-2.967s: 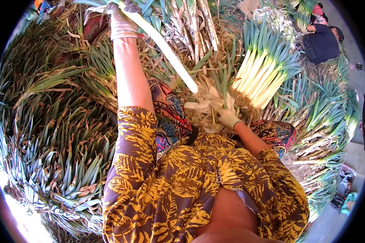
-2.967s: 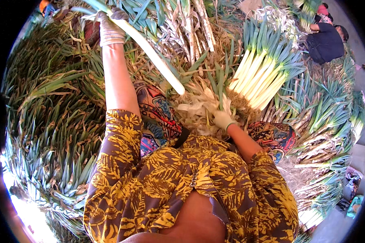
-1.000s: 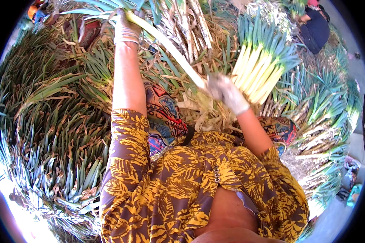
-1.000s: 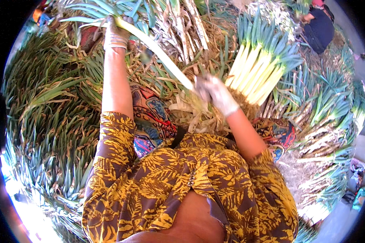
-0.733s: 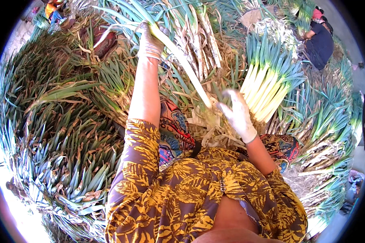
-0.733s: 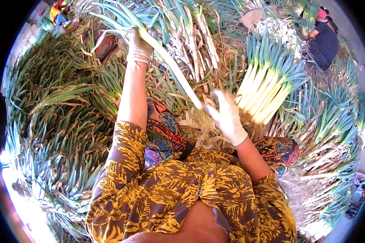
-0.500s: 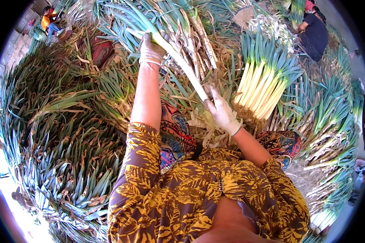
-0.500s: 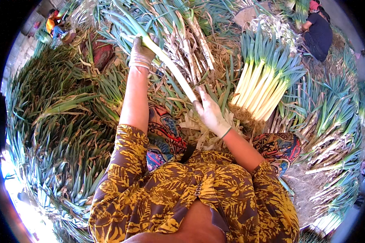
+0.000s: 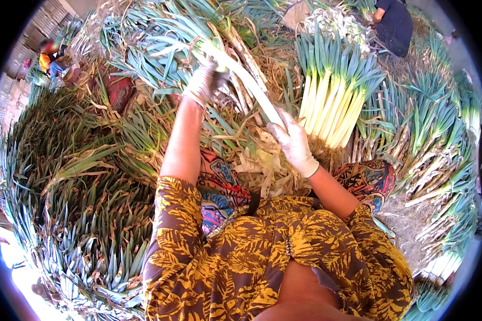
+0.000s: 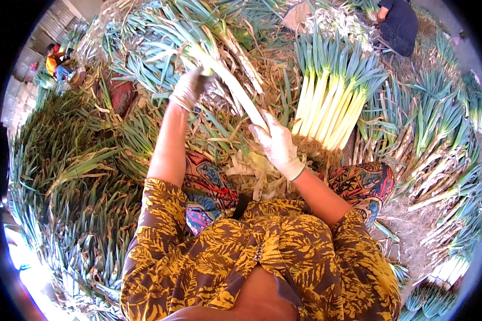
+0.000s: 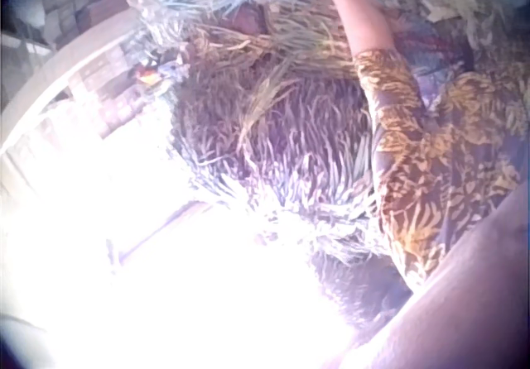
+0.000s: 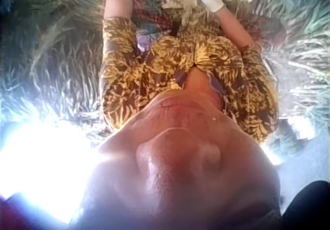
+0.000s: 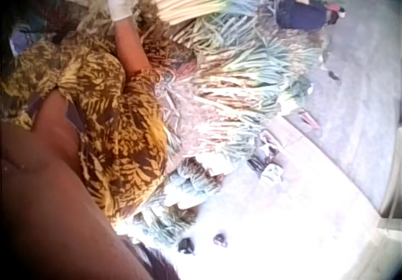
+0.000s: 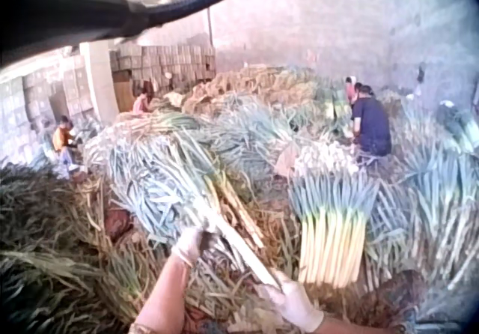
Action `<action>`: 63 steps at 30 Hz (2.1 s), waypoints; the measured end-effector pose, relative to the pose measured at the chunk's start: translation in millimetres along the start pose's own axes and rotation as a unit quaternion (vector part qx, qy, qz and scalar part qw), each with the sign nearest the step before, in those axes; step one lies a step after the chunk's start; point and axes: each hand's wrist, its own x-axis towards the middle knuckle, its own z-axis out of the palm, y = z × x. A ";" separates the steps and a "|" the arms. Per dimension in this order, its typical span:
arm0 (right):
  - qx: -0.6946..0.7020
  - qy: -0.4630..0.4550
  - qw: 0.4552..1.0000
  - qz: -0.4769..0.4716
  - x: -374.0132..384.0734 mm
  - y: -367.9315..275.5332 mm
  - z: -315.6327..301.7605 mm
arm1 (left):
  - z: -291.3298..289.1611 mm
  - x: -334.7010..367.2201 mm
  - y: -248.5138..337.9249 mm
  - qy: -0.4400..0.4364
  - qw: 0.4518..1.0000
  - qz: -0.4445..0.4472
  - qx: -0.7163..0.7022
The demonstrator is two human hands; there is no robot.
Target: The person peels the outer layers off leeks by hand and gathers them into a bundle, placing the cleaned leeks onto a growing pile on the floor.
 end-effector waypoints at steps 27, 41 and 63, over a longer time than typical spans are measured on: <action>-0.293 0.122 0.901 -0.296 94.6 -75.6 7.3 | -4.7 -2.0 -20.4 -0.203 0.717 0.261 0.614; 0.320 -0.275 0.885 0.197 50.7 -32.5 50.1 | -20.4 -1.4 36.0 -0.119 0.920 0.062 -0.369; -0.431 0.067 0.885 -0.160 92.6 -21.4 63.5 | -3.6 -8.0 32.8 -0.037 0.948 0.125 -0.289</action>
